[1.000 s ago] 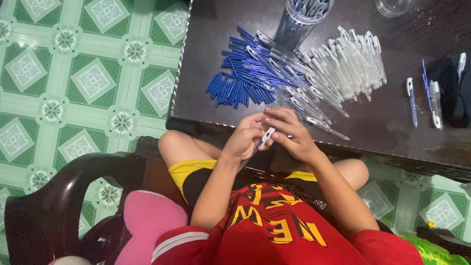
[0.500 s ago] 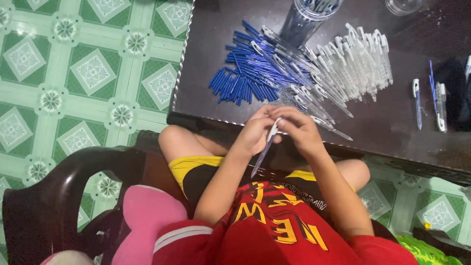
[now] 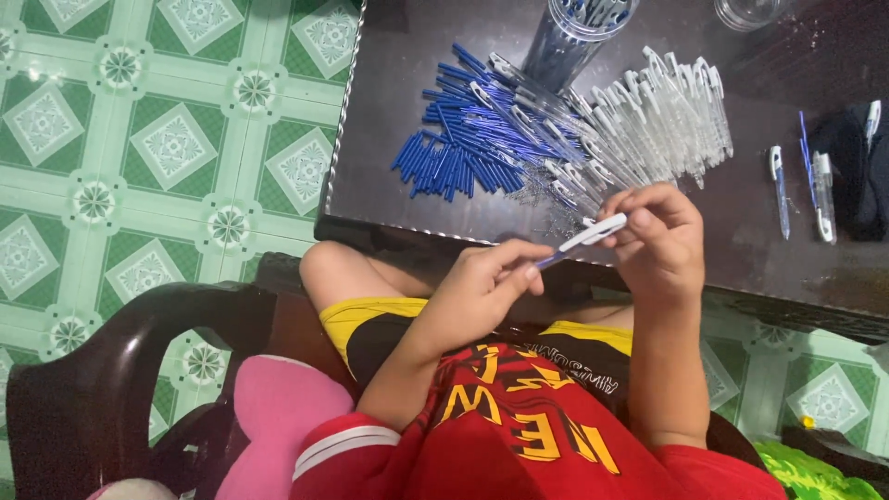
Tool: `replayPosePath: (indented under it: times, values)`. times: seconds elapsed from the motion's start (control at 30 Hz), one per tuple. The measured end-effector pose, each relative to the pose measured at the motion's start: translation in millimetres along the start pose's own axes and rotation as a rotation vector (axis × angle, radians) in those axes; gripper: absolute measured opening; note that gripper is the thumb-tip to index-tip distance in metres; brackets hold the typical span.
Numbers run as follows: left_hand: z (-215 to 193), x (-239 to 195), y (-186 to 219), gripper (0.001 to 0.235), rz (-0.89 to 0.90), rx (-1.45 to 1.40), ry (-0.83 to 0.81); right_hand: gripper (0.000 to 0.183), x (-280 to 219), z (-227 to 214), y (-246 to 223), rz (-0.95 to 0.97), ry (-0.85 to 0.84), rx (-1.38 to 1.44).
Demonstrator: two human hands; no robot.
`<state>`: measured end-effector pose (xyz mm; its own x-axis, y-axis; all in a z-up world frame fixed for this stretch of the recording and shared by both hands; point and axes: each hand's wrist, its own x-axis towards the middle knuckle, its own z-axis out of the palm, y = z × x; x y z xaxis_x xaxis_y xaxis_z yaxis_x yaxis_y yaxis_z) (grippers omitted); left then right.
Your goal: The person sits cross-legged on a chair and assembles pens by inserting blue ink cartridges into clear plastic pen bodies. They pick up the components from piles on the table, fit them together, and place the completed pens into a clear container.
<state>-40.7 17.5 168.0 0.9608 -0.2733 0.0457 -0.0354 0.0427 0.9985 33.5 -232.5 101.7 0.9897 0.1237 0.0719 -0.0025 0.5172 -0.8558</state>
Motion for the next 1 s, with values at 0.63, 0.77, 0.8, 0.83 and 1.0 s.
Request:
replayPosePath:
  times: [0.63, 0.77, 0.8, 0.83, 1.0]
  values:
    - [12.8, -13.1, 36.5, 0.026, 0.039, 0.222, -0.007, 0.04, -34.1, 59.0, -14.2, -0.137, -0.114, -0.51]
    - [14.0, -10.0, 12.4, 0.026, 0.049, 0.237, 0.028, 0.026, -29.8, 52.8, 4.9, -0.105, -0.133, -0.356]
    - [14.6, -10.1, 3.5, 0.026, 0.098, 0.265, 0.046, 0.025, -29.6, 49.5, 9.0, -0.101, -0.126, -0.377]
    - [15.3, -5.5, -0.6, 0.026, 0.097, 0.265, 0.047, 0.025, -25.5, 47.7, 11.3, -0.1, -0.126, -0.377]
    - [4.7, 13.4, -15.4, 0.047, 0.127, 0.384, 0.289, 0.034, 51.3, 37.4, -14.2, -0.23, 0.059, -0.558]
